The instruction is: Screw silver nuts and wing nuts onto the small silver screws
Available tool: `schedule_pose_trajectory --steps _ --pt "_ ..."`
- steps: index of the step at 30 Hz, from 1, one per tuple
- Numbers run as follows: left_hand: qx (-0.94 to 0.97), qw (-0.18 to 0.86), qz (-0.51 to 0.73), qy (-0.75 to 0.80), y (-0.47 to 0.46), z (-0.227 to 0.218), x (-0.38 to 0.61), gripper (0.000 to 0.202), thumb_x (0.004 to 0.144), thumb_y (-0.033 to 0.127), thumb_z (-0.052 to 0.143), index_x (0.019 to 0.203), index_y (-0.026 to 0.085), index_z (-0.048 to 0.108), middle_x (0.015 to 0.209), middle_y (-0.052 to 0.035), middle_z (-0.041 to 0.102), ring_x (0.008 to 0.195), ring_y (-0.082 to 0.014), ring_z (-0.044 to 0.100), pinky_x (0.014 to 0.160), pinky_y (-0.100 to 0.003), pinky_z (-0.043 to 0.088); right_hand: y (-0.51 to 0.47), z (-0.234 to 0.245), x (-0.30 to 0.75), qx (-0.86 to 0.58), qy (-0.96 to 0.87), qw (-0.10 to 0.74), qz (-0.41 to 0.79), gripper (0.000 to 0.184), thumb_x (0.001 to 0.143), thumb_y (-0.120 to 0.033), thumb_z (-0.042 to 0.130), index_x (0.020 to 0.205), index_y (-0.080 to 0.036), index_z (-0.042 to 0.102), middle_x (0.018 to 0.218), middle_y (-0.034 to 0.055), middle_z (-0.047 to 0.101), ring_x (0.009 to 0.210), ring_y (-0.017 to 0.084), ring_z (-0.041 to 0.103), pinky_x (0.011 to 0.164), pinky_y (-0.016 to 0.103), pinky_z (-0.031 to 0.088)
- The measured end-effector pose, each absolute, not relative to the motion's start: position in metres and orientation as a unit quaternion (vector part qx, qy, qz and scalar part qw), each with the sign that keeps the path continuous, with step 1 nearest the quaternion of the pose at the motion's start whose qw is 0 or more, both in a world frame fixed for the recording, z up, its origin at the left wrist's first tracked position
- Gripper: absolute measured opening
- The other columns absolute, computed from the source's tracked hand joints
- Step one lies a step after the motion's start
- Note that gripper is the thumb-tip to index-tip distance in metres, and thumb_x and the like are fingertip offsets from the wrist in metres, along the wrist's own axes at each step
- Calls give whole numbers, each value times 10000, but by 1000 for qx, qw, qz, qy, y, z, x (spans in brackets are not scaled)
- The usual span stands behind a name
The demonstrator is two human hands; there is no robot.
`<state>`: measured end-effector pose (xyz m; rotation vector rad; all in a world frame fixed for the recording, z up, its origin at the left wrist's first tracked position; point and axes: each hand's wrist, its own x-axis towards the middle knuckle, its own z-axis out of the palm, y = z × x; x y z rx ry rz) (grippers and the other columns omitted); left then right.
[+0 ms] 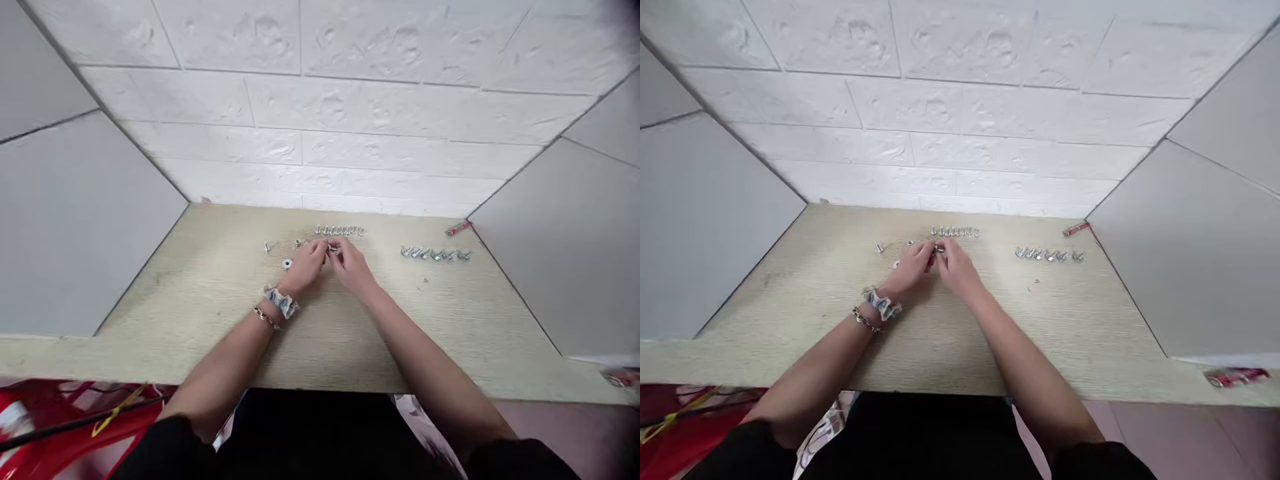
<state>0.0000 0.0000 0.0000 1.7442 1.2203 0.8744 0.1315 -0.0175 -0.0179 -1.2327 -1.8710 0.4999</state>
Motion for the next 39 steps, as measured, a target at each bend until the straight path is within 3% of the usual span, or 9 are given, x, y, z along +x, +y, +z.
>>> schedule_pose_trajectory --steps 5,9,15,18,29,34,39 --pt "697 400 333 494 -2 3 -1 414 882 421 282 616 171 477 521 18 453 556 -131 435 560 -252 318 -18 -21 131 -496 -733 426 187 269 763 -142 392 1001 -218 490 982 60 566 743 162 537 707 318 453" --pt "695 393 337 499 -2 3 0 405 882 423 296 712 161 554 557 10 496 585 -142 464 576 -254 334 -22 -18 131 -525 -714 405 225 382 723 -204 475 1101 -231 429 1095 56 540 698 143 521 678 320 457" --pt "698 379 343 501 -2 3 0 373 875 394 340 693 157 563 571 10 512 601 -137 476 603 -252 346 -22 -15 128 -555 -704 392 210 170 814 -349 446 904 -213 495 927 38 559 742 161 522 677 320 437" --pt "686 385 352 507 -2 3 -1 380 868 407 345 631 164 515 539 19 482 565 -127 458 575 -249 338 -20 -17 128 -537 -721 394 190 182 856 -348 396 847 -207 509 865 43 559 774 175 529 699 326 427" --pt "672 417 354 499 0 1 -2 377 847 422 363 662 158 559 556 24 494 527 -111 464 539 -233 352 -19 -18 128 -510 -720 431 189 208 763 -162 423 936 -207 529 943 47 573 740 151 535 675 301 457" --pt "681 391 353 508 -1 3 -1 364 827 409 386 612 157 539 550 19 493 559 -119 455 527 -231 330 -21 -16 126 -530 -708 411 219 274 749 -268 522 1018 -217 529 1001 46 594 823 176 562 686 311 463" --pt "668 415 352 507 -1 4 -1 384 839 424 363 581 165 482 514 24 455 509 -109 450 511 -227 355 -21 -17 127 -541 -712 395 210 240 845 -339 424 942 -208 600 897 47 632 815 185 573 717 327 449"
